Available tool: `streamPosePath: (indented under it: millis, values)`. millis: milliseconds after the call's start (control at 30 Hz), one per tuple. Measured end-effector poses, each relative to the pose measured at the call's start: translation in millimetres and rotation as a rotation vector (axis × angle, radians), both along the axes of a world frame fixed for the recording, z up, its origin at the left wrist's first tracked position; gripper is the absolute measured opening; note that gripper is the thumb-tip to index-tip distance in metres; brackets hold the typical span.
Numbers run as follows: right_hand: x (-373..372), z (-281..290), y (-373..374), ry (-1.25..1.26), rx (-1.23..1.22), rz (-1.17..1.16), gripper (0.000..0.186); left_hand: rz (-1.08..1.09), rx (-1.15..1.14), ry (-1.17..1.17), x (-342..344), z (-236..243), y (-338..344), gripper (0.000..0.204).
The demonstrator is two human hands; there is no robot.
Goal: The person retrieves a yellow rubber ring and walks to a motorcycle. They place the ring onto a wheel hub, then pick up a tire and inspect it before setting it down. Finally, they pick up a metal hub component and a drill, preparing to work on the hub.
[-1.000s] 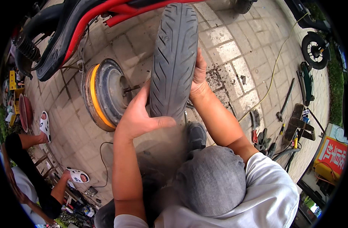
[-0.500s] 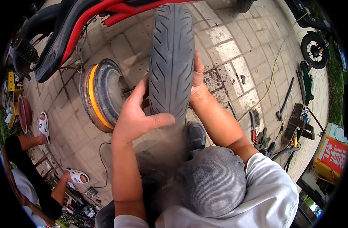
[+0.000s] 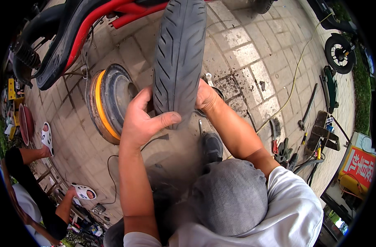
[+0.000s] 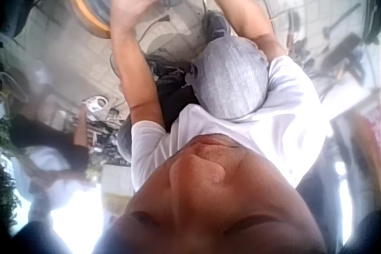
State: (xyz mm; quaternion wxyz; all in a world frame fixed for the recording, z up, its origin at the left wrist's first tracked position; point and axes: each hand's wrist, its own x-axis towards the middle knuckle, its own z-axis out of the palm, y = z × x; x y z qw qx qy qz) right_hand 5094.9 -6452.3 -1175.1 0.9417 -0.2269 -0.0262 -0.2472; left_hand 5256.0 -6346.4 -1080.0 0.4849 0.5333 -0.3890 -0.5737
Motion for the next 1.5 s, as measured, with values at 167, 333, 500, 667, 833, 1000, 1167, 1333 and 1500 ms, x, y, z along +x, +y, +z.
streamPosePath:
  millis: [167,333,500,667,833,1000,1167,1333,1500]
  values:
    - [4.2,24.6,3.3,-0.267,0.381,-0.053,0.074,-0.062,-0.104,-0.121,-6.8,13.5,6.2,0.099]
    - [9.5,41.7,-7.3,0.061,0.318,-0.366,0.081,-0.102,0.053,-0.073,-1.2,15.6,8.7,0.100]
    - [12.8,19.3,-12.1,-0.373,0.366,-0.137,0.071,-0.121,0.073,-0.050,-0.7,18.4,7.2,0.098]
    - [14.6,18.3,-12.0,-0.338,0.368,-0.126,0.069,-0.083,0.055,-0.027,0.7,16.3,10.3,0.098]
    - [12.6,22.8,-11.4,-0.207,0.312,-0.185,0.069,-0.067,0.060,-0.009,-0.6,17.2,8.8,0.098]
    - [13.4,17.2,-7.2,-0.375,0.413,-0.108,0.069,-0.081,0.029,-0.020,-4.1,15.1,11.2,0.095]
    - [11.3,26.5,-7.4,-0.208,0.343,-0.109,0.076,-0.019,-0.001,0.018,-5.0,16.9,7.7,0.088]
    - [1.9,14.7,0.2,-0.040,-0.031,-0.001,0.075,0.123,-0.138,0.082,-11.3,18.0,-3.8,0.077]
    - [4.2,32.5,5.3,-0.046,0.053,-0.076,0.064,0.122,-0.147,0.163,-8.7,16.8,-2.9,0.088]
